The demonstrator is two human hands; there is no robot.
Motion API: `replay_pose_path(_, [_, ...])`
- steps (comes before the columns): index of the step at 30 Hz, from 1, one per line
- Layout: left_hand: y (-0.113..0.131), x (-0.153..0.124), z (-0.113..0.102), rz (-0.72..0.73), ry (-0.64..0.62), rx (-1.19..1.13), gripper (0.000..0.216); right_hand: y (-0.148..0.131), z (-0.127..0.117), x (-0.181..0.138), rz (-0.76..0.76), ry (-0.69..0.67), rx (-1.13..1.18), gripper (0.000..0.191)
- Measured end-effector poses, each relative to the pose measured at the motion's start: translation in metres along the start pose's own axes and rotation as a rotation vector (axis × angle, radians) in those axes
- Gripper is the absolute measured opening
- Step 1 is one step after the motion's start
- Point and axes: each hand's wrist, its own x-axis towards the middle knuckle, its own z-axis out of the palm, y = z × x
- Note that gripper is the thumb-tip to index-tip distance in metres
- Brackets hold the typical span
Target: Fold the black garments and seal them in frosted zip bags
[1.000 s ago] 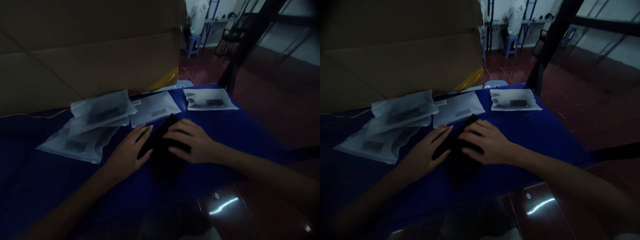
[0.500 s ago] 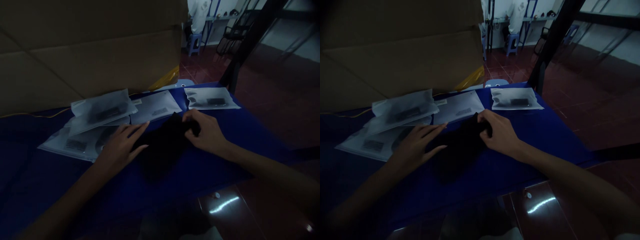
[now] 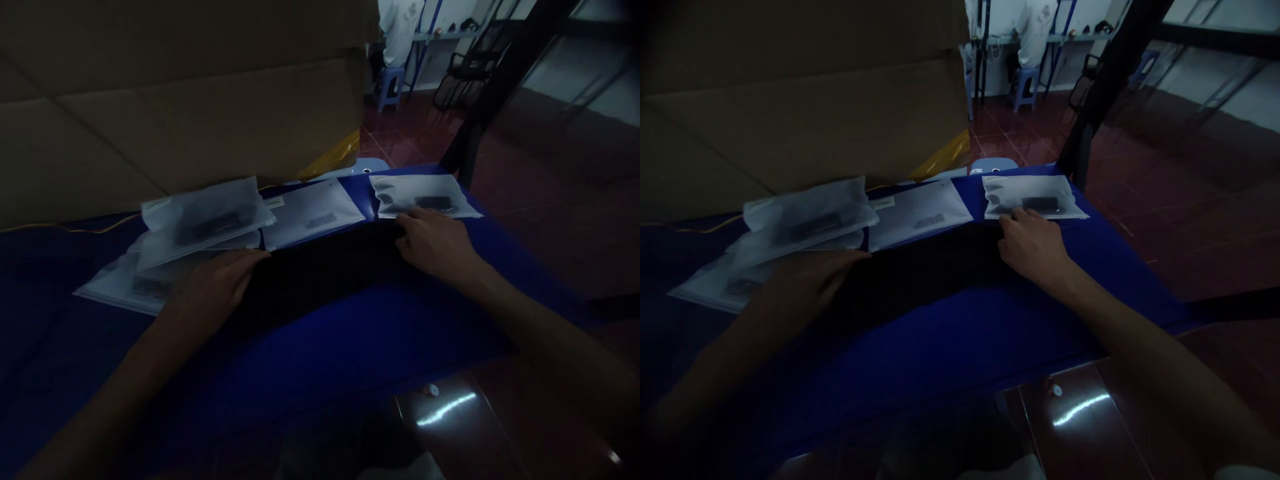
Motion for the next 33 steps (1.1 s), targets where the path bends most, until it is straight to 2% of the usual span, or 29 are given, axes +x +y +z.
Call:
replay_pose_path(3, [0.006, 0.000, 0.004, -0.037, 0.032, 0.005, 0.049, -0.003, 0.001, -0.002, -0.179, 0.155, 0.083, 0.056])
replay_pose_path(4, [0.007, 0.000, 0.007, -0.019, 0.054, 0.014, 0.051, -0.004, 0.001, -0.002, -0.232, 0.177, 0.152, 0.059])
replay_pose_path(7, [0.007, 0.000, 0.013, 0.075, 0.123, 0.048, 0.051, -0.010, 0.000, -0.003, -0.290, 0.129, 0.329, 0.046])
replay_pose_path(11, [0.005, 0.001, 0.013, 0.153, 0.171, 0.121, 0.036, -0.014, 0.002, -0.003, -0.219, 0.054, 0.354, 0.046])
replay_pose_path(15, [0.006, 0.002, 0.008, 0.137, 0.238, 0.204, 0.022, -0.013, 0.002, -0.001, -0.208, 0.095, 0.386, 0.017])
replay_pose_path(22, [0.008, 0.003, 0.011, 0.116, 0.216, 0.194, 0.023, -0.013, 0.004, 0.000, -0.189, 0.080, 0.351, 0.024])
replay_pose_path(26, [0.010, 0.003, 0.009, 0.086, 0.265, 0.195, 0.023, -0.011, 0.005, -0.001, -0.232, 0.158, 0.379, 0.019])
replay_pose_path(31, [0.014, 0.003, 0.005, 0.016, 0.448, 0.118, 0.020, -0.010, -0.001, -0.001, -0.240, 0.304, 0.509, 0.023])
replay_pose_path(33, [0.019, 0.003, 0.001, -0.012, 0.531, 0.054, 0.016, -0.012, -0.007, -0.002, -0.232, 0.323, 0.583, 0.023])
